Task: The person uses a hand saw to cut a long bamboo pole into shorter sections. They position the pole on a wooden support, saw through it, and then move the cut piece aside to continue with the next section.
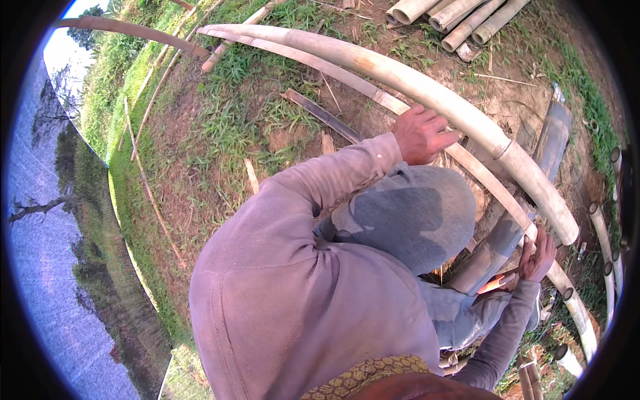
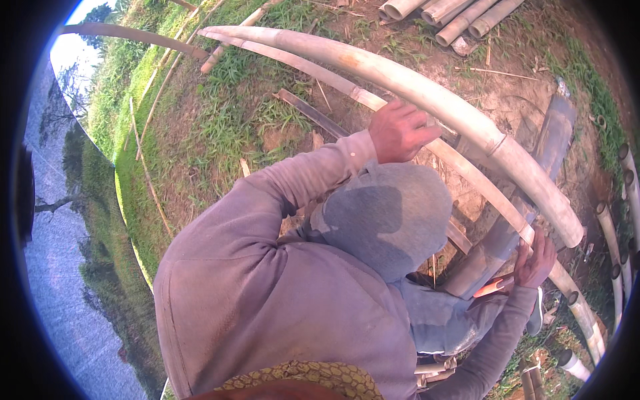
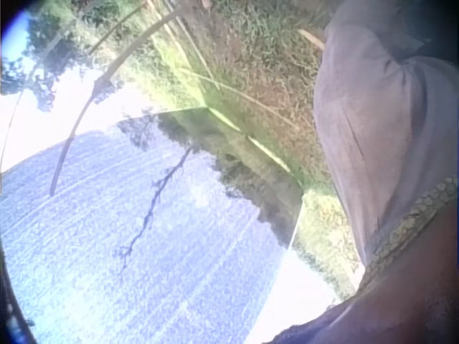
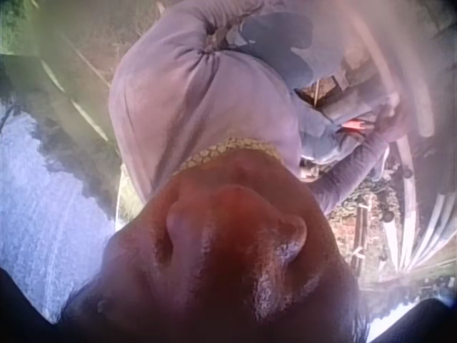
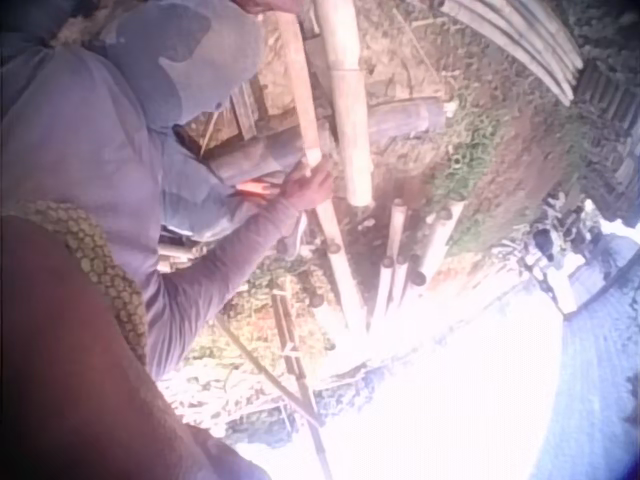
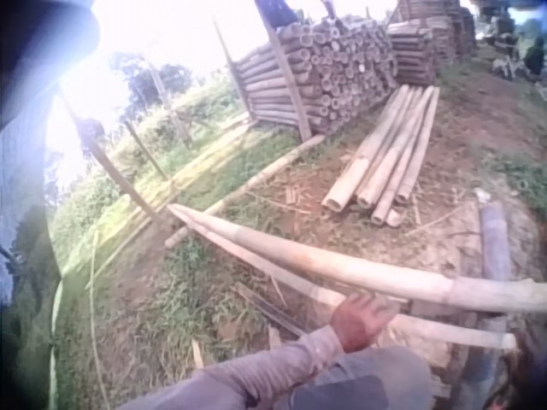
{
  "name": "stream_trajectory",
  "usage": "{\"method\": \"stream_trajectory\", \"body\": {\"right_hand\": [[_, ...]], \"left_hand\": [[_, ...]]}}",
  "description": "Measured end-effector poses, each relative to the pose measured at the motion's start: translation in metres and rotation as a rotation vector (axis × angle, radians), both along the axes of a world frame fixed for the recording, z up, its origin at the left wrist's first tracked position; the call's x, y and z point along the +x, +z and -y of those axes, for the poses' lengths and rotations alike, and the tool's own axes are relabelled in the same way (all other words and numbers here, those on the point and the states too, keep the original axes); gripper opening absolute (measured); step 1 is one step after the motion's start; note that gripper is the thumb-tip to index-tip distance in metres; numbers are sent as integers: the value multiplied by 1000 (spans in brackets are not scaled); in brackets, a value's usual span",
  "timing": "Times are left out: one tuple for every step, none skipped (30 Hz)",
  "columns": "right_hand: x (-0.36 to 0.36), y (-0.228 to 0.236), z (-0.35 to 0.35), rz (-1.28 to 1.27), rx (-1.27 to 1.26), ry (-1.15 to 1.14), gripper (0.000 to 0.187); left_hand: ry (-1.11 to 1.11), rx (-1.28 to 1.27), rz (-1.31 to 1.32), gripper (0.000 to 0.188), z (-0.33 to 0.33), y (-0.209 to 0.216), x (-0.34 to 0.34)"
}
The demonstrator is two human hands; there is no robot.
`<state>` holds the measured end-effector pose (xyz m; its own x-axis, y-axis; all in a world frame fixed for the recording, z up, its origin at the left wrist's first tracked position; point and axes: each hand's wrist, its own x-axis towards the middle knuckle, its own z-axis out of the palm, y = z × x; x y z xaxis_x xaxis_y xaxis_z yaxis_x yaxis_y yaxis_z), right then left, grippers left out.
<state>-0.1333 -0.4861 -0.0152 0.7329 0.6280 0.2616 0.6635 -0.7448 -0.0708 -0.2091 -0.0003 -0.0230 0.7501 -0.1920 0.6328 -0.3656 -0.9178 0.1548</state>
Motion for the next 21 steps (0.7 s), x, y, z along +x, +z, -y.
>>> {"method": "stream_trajectory", "body": {"right_hand": [[1, 1, 2, 3, -1, 1, 51], [1, 4, 4, 6, -1, 0, 51], [0, 6, 10, 11, -2, -11, 52], [0, 4, 16, 6, 7, -8, 52], [3, 0, 20, 1, 17, -11, 52], [4, 2, 30, -3, 11, -29, 52], [4, 12, 19, -11, -18, -45, 53], [10, 22, 7, -70, -32, -58, 54], [17, 33, -9, 27, 39, 33, 56], [25, 30, -8, 4, 50, -21, 56], [34, 31, -6, -7, 35, -33, 53], [46, 33, -5, 22, 54, 14, 47], [53, 34, -4, 54, 84, 2, 45], [64, 32, -5, 88, 125, 13, 43], [75, 27, -3, 58, 130, -11, 42], [82, 19, 0, 23, 132, -35, 41], [92, 13, 4, -18, 140, -52, 42], [100, 7, 5, -60, 150, -62, 42], [104, 3, 2, -101, 168, -114, 43], [108, -1, 1, -118, 168, -123, 43], [115, -5, 0, -134, 172, -125, 43]], "left_hand": [[-7, -5, 8, 22, 2, 0, 1], [-15, -9, 15, 23, 4, 0, 2], [-34, -16, 25, 24, 9, 0, 6], [-32, 1, 11, 25, 13, 0, 9], [-35, 19, -3, 26, 14, 0, 12], [-54, 20, -16, 26, 23, -2, 18], [-33, 20, -36, 28, 25, -1, 21], [-31, 6, -60, 29, 22, 0, 17], [-9, 5, -93, 31, 21, 0, 18], [-4, -5, -100, 34, 19, 0, 21], [14, 9, -126, 37, 19, -2, 26], [11, 11, -107, 42, 16, -7, 35], [31, 30, -260, 51, 19, -5, 41], [10, 31, -225, 55, 25, -3, 50], [-4, 32, -187, 59, 29, -2, 58], [-20, 28, -154, 63, 34, -3, 65], [-23, 57, -237, 79, 37, -6, 72], [-51, 82, -241, 83, 45, -4, 78], [-76, 104, -246, 86, 55, -2, 83], [-102, 126, -250, 90, 65, -1, 87], [-118, 145, -317, 100, 73, -8, 94]]}}
